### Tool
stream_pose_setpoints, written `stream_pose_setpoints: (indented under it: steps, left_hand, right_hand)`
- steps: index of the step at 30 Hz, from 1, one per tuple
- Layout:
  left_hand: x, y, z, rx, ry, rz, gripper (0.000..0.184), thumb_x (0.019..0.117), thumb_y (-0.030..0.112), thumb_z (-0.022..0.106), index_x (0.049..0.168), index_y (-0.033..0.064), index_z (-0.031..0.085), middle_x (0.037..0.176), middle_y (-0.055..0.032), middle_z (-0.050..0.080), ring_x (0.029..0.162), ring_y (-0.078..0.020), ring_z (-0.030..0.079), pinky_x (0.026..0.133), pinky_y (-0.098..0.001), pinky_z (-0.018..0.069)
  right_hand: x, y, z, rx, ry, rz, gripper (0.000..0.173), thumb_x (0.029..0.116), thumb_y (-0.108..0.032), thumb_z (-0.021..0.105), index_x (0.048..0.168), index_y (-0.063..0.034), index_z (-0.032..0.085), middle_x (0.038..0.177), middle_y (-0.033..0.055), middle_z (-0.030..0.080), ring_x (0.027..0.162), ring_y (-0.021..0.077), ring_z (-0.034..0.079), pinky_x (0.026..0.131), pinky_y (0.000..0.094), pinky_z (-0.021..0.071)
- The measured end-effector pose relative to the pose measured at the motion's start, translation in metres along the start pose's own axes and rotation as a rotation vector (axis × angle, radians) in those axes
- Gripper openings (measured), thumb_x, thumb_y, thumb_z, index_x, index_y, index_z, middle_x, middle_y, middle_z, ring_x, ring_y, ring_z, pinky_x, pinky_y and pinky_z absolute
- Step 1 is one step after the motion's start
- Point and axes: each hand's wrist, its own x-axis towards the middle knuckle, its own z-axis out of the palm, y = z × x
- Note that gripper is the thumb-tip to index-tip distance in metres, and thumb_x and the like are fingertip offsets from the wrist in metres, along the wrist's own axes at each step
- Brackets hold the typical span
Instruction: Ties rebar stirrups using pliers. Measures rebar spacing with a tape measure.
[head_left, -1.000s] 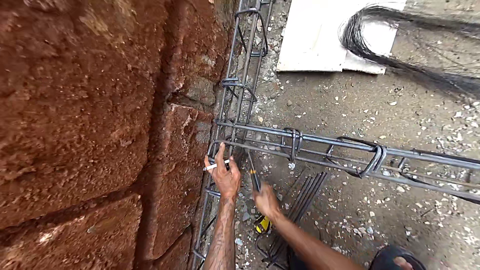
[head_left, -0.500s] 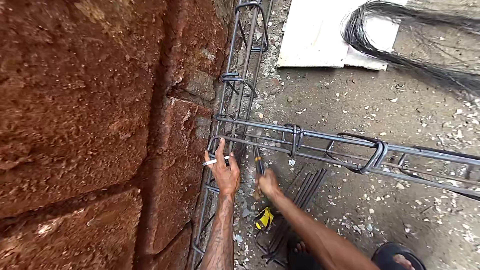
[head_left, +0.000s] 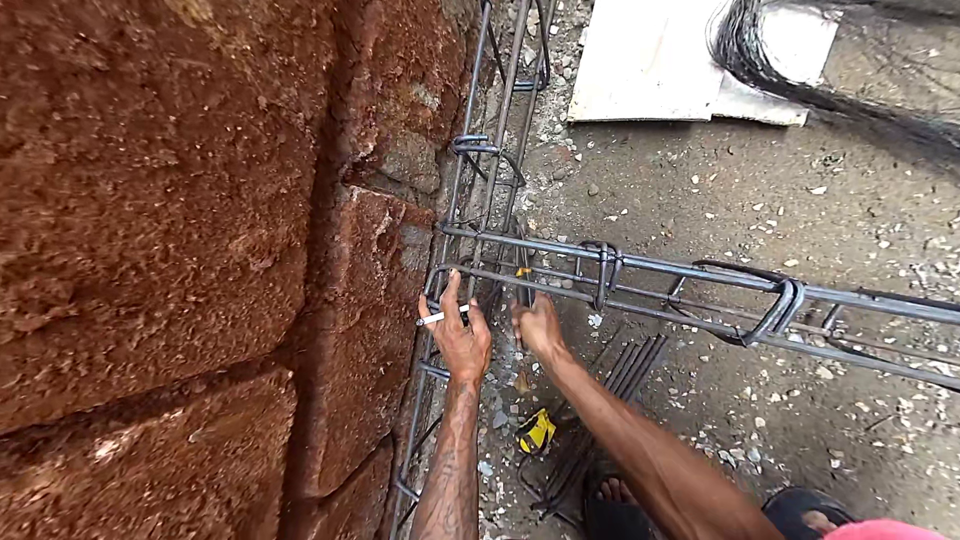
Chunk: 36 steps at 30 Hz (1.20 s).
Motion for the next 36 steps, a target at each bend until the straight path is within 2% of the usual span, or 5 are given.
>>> stream_pose_setpoints:
  steps: [7, 19, 22, 28, 36]
  left_hand:
    - [0.003, 0.003, 0.000, -0.006, -0.003, -0.011, 0.049, 0.0931, 0.011, 0.056, 0.140, -0.0001, 0.060, 0.134, -0.0176, 0.067, 0.136, -0.0479, 0.048, 0.116, -0.0544, 0.0317]
    - [0.003, 0.002, -0.001, -0.035, -0.036, -0.037, 0.048, 0.0927, 0.011, 0.055, 0.139, -0.0024, 0.060, 0.134, -0.0204, 0.066, 0.135, -0.0514, 0.047, 0.115, -0.0567, 0.0329]
    - [0.003, 0.001, -0.003, -0.029, -0.037, -0.023, 0.048, 0.0925, 0.011, 0.056, 0.139, -0.0007, 0.060, 0.134, -0.0174, 0.067, 0.137, -0.0486, 0.048, 0.118, -0.0575, 0.0284]
    - [0.003, 0.004, -0.005, -0.050, -0.050, -0.044, 0.049, 0.0920, 0.010, 0.055, 0.140, 0.0008, 0.060, 0.136, -0.0148, 0.066, 0.139, -0.0494, 0.046, 0.119, -0.0602, 0.0262]
    - [0.003, 0.003, -0.004, -0.079, -0.051, -0.063, 0.050, 0.0910, 0.009, 0.056, 0.140, 0.0028, 0.060, 0.137, -0.0129, 0.066, 0.139, -0.0475, 0.047, 0.117, -0.0592, 0.0295]
  right_hand:
    - [-0.001, 0.006, 0.001, -0.122, -0.023, -0.003, 0.029, 0.1066, -0.019, 0.052, 0.122, 0.0048, 0.060, 0.088, 0.0154, 0.065, 0.070, 0.0242, 0.064, 0.071, 0.0435, 0.0561]
    - [-0.003, 0.033, 0.008, -0.074, 0.014, 0.053, 0.025, 0.1052, -0.017, 0.055, 0.123, 0.0012, 0.058, 0.085, 0.0119, 0.060, 0.060, 0.0201, 0.059, 0.061, 0.0387, 0.0547]
    - [-0.045, 0.061, -0.003, -0.199, -0.073, -0.009, 0.033, 0.1052, -0.023, 0.054, 0.127, 0.0017, 0.058, 0.090, 0.0156, 0.065, 0.073, 0.0266, 0.065, 0.073, 0.0466, 0.0562]
    - [-0.157, 0.093, -0.022, -0.161, -0.158, -0.094, 0.036, 0.0960, -0.025, 0.057, 0.122, -0.0001, 0.063, 0.076, 0.0083, 0.064, 0.061, 0.0191, 0.062, 0.063, 0.0410, 0.0544]
    - [-0.140, -0.037, -0.011, 0.435, -0.217, 0.023, 0.008, 0.1028, -0.004, 0.051, 0.106, 0.0020, 0.056, 0.063, 0.0025, 0.052, 0.042, 0.0103, 0.049, 0.042, 0.0255, 0.0492]
